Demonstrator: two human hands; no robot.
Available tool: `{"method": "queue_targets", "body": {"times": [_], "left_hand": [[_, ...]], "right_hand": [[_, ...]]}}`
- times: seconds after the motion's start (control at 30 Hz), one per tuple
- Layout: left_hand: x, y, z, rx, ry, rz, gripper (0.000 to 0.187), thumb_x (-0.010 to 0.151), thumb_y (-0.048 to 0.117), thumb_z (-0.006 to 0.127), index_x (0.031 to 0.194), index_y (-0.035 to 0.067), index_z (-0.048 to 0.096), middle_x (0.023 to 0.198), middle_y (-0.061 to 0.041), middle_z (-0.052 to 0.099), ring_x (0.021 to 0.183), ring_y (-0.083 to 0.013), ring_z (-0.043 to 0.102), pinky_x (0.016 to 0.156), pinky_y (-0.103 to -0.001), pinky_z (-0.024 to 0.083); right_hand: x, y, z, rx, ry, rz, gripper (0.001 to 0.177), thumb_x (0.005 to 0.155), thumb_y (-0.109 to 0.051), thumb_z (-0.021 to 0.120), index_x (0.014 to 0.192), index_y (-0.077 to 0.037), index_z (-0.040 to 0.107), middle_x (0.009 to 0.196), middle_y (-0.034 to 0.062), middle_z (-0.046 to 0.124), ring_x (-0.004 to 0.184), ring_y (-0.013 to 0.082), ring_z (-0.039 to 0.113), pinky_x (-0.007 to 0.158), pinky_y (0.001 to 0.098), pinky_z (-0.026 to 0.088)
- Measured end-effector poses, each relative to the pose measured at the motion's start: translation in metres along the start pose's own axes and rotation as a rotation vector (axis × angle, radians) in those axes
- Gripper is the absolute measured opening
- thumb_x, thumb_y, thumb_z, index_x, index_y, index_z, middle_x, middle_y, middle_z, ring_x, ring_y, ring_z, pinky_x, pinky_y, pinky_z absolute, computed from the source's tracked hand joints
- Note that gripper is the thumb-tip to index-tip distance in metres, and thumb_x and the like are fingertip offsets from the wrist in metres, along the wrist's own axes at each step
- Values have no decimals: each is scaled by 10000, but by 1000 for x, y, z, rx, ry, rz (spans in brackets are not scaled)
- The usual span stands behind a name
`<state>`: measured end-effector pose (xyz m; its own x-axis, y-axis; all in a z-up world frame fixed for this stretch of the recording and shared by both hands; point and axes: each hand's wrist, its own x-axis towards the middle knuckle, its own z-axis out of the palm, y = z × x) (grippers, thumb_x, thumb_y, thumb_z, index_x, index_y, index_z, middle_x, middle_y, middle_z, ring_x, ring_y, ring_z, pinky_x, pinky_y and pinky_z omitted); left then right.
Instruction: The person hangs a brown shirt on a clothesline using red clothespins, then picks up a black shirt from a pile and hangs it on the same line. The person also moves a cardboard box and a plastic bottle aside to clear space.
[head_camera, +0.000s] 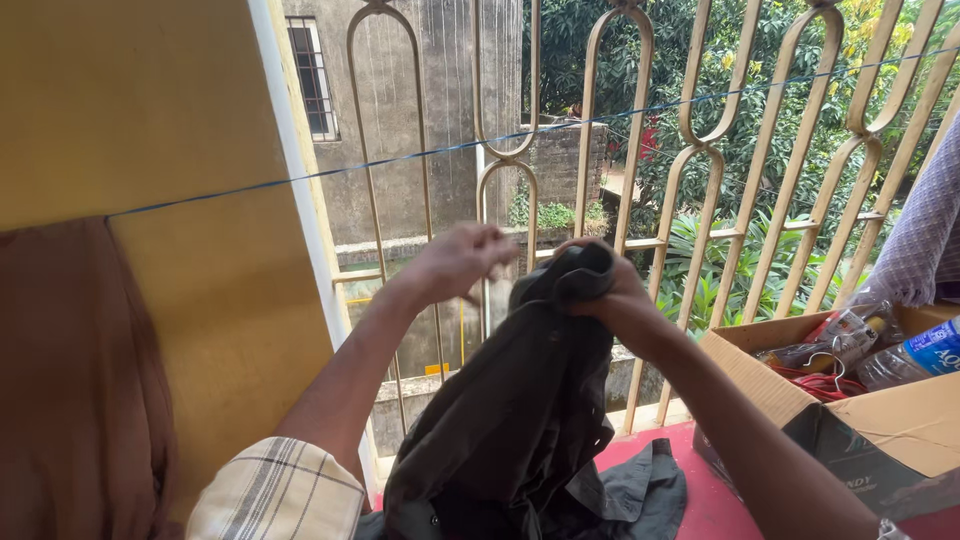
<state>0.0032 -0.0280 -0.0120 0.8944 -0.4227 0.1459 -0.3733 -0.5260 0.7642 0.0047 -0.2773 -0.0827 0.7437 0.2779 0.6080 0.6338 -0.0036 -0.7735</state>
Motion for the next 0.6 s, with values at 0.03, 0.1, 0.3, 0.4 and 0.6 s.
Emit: {"method": "queue_targets", "body": {"times": [0.03,0.1,0.3,0.4,0.6], "left_hand": [[-3,-4,0,225,-3,-110,552,930,521,494,1319,160,644,1171,-112,702,969,-269,711,770,-404,648],[-11,-15,8,327,-136,-187,575,926,561,557,1346,169,587,1256,-86,640,1013,-233,689,789,-395,632],[1,-29,29,88,-252,-203,595,916,537,615,1251,46,652,1129,-162,761,917,-240,779,714,-375,645],[12,-32,33,76,-230,-144,583,909,509,652,1172,-9,705,992,-165,792,858,-253,806,687,-358,660],[13,-25,39,-32,-33,-114,514,884,489,716,1115,30,738,847,-105,757,728,-201,761,675,-363,675]], "right_hand": [[-2,-1,-4,105,-23,30,675,659,158,754,1284,-51,607,1179,92,688,1105,187,677,996,352,554],[-5,-2,-12,309,-22,89,683,681,178,690,1307,-77,593,1168,98,695,1093,223,684,968,388,565],[-2,4,-11,521,-13,99,662,715,191,613,1319,-68,537,1288,147,669,1179,282,673,1002,436,563],[5,6,-10,538,-35,71,663,734,163,604,1346,-68,497,1372,159,639,1212,290,673,1019,435,564],[6,10,-10,557,-102,50,720,843,56,677,1509,-100,450,1286,171,626,1138,296,659,984,435,557]]}}
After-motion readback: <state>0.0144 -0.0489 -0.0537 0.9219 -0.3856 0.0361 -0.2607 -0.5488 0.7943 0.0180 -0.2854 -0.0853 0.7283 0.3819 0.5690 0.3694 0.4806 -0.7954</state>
